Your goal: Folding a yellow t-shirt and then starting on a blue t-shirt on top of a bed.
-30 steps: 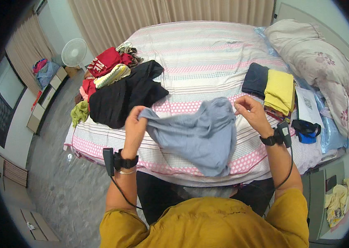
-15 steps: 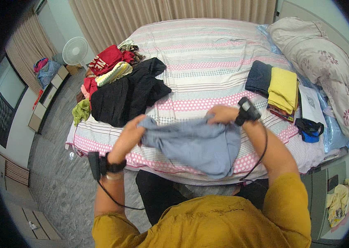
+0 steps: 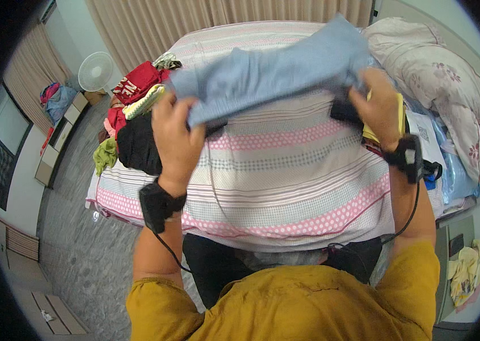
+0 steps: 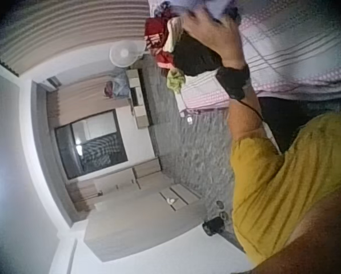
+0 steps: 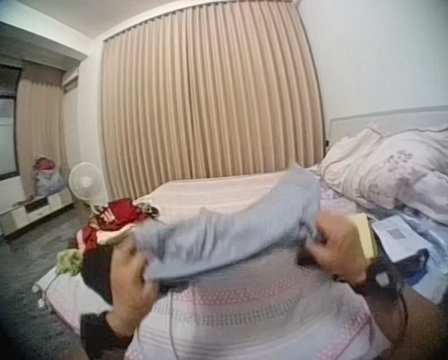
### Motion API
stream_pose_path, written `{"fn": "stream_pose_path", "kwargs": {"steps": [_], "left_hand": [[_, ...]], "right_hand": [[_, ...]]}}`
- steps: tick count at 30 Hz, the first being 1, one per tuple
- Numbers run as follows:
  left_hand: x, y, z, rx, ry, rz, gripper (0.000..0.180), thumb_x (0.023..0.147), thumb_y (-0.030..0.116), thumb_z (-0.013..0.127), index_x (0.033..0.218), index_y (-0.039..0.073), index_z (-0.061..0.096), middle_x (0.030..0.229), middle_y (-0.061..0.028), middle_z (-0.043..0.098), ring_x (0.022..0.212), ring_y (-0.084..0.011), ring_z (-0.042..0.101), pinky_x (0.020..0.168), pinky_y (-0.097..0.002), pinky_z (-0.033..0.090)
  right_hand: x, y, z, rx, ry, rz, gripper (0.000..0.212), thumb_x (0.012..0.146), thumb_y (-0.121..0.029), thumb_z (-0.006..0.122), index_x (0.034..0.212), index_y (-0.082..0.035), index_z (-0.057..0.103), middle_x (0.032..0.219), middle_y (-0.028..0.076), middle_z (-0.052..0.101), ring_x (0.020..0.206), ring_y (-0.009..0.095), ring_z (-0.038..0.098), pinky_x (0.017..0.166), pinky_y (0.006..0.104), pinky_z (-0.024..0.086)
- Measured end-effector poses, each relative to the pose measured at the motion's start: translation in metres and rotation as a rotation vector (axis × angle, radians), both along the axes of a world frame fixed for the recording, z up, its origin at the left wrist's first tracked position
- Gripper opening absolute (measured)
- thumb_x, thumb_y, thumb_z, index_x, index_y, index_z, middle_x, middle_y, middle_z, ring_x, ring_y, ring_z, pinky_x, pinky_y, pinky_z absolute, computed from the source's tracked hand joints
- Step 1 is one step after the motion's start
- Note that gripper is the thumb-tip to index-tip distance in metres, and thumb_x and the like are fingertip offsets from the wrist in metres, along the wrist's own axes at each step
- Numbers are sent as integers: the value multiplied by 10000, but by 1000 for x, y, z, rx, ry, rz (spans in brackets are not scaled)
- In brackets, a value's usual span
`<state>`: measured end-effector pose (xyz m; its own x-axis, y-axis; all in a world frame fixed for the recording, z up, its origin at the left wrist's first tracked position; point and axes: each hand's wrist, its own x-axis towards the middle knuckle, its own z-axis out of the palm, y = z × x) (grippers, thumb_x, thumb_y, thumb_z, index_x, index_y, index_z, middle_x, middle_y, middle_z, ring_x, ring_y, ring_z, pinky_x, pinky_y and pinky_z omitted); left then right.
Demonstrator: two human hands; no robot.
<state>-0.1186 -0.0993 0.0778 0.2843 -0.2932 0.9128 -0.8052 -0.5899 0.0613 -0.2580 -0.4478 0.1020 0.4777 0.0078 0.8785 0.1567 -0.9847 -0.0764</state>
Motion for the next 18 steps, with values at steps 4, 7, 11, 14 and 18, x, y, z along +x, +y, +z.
{"fn": "stream_pose_path", "kwargs": {"steps": [4,7,11,14,18], "left_hand": [[-25,19,-102,551,764,39,268,778,241,648,890,-1,620,907,-209,625,830,-392,621,752,-497,482],[-53,40,-147,1004,1036,-253,357,842,359,625,943,19,673,914,-211,652,886,-400,634,789,-468,499],[-53,38,-109,1065,1251,-373,405,838,409,649,986,34,683,906,-185,652,853,-350,640,759,-419,504],[-13,24,-125,651,1097,-204,413,851,397,667,1046,33,662,1004,-173,651,885,-318,643,759,-388,504],[44,-9,-183,265,789,46,518,829,421,676,1134,12,591,1110,-191,595,1037,-352,590,834,-444,483]], "right_hand": [[-32,-19,-108,32,794,102,352,788,-381,669,783,-30,637,730,182,619,687,366,607,619,445,475],[-63,-3,-156,20,1382,238,369,792,-390,701,836,-26,660,723,132,649,627,270,609,575,369,462],[-70,2,-124,264,1590,514,355,821,-369,699,892,-22,678,719,75,654,622,180,604,579,316,462],[-40,-10,-126,744,1331,445,328,802,-358,716,893,-44,690,696,89,650,598,199,599,581,322,463],[8,-18,-204,339,818,208,424,823,-363,692,1096,-45,629,1025,145,640,918,268,609,799,361,473]]}}
